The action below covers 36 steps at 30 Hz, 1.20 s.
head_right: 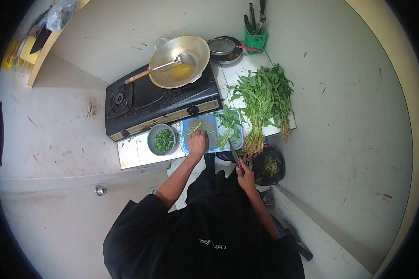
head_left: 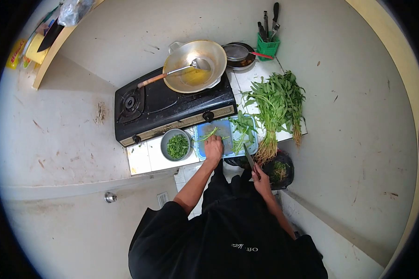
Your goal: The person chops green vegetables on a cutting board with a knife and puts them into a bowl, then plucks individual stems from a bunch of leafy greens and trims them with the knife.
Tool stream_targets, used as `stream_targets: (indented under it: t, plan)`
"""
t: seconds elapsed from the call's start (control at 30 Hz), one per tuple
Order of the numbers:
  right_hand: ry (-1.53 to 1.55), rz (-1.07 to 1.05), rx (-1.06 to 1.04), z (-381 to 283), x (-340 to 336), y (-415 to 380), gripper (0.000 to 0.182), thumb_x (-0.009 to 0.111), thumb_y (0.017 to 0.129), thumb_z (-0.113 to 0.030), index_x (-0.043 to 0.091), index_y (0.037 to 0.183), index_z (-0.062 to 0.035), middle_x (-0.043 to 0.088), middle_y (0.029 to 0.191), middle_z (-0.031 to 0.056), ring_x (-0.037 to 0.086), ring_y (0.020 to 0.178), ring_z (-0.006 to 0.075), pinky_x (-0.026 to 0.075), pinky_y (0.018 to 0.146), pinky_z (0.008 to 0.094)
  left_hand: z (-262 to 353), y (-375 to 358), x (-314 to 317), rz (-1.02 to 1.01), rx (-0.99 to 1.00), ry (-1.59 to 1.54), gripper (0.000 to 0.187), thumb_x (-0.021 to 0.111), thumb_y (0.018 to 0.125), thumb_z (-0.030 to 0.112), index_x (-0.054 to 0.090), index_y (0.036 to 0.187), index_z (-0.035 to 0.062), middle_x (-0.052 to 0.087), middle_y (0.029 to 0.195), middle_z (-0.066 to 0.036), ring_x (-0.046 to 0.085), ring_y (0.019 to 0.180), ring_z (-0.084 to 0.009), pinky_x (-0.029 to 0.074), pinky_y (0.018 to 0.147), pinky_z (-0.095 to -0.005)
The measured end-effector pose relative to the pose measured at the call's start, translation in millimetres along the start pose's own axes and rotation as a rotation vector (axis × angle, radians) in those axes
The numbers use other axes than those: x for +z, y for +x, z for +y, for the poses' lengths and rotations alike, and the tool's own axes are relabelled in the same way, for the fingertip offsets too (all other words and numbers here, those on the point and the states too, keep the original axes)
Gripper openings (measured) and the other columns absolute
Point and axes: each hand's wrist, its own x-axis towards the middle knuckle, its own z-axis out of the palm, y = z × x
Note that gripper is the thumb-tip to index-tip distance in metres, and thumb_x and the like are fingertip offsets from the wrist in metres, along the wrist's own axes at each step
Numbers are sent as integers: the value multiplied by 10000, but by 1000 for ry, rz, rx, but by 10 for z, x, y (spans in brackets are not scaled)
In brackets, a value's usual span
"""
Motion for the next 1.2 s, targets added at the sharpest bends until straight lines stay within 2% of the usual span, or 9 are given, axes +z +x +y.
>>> stream_targets:
  t: [0.37, 0.43, 0.67, 0.73, 0.93, 0.97, 1.03, 1.13, 1.2]
  plan:
    - [-76, -120, 93, -55, -83, 29, 477, 595, 965, -99, 503, 1433, -88, 692, 1147, 177, 671, 974, 181, 513, 875, 308, -161, -83, 47, 72, 123, 0, 84, 588, 833, 142, 630, 860, 74, 647, 861, -115, 642, 872, -278, 478, 793, -416]
    - [-69, -61, 4, -61, -49, 56, 458, 576, 976, -123, 501, 1423, -56, 696, 1125, 198, 704, 965, 233, 528, 869, 331, -142, -93, 9, 62, 129, -15, 84, 592, 833, 147, 620, 861, 73, 646, 856, -117, 643, 869, -276, 478, 789, -413]
    - [-5, 0, 5, -18, 206, 119, 459, 578, 978, -130, 492, 1415, -17, 692, 1125, 207, 703, 954, 240, 529, 856, 324, 23, 9, -214, -92, 67, -418, 189, 594, 907, 178, 553, 1026, 37, 710, 795, -146, 674, 724, -388, 467, 807, -469]
    - [-2, -5, 30, -27, 278, 160, 469, 567, 996, -135, 482, 1451, -57, 658, 1027, 63, 584, 831, 112, 503, 751, 273, 14, 77, -242, 4, 5, -608, 178, 602, 914, 197, 580, 1026, 62, 698, 824, -153, 672, 785, -364, 468, 764, -480]
    - [-10, -1, -31, -80, 506, 341, 482, 564, 999, -142, 460, 1455, -23, 639, 1019, 37, 552, 801, 91, 483, 703, 250, -574, 265, -228, 16, -75, -204, 199, 642, 879, 212, 644, 1042, 97, 670, 1000, -123, 634, 976, -291, 445, 822, -473]
    - [-13, 2, -34, -82, 540, 388, 482, 564, 999, -142, 460, 1455, -23, 639, 1019, 37, 552, 801, 91, 483, 703, 250, -642, 279, -192, -86, -86, -237, 232, 653, 866, 216, 649, 1063, 93, 630, 1100, -116, 580, 1063, -280, 419, 872, -466]
    - [-77, 70, -50, -227, 601, 396, 464, 592, 971, -172, 509, 1412, -51, 686, 1008, 202, 692, 915, 237, 521, 828, 345, -618, 255, -246, 10, -26, -215, 244, 658, 860, 222, 648, 1066, 91, 606, 1141, -117, 554, 1087, -282, 406, 891, -462]
    - [-74, 123, 23, -180, 700, 400, 469, 593, 973, -171, 503, 1417, -44, 683, 998, 191, 681, 901, 217, 518, 825, 340, -460, 95, -274, 102, 102, -200, 281, 674, 844, 237, 647, 1076, 81, 552, 1200, -114, 495, 1128, -285, 380, 921, -452]
    - [-34, 152, 52, -198, 766, 391, 467, 596, 975, -168, 505, 1412, -31, 683, 1002, 176, 664, 875, 202, 516, 812, 328, -360, -56, -260, -90, 285, -295, 283, 689, 830, 252, 644, 1052, 82, 565, 1141, -115, 513, 1111, -286, 378, 924, -458]
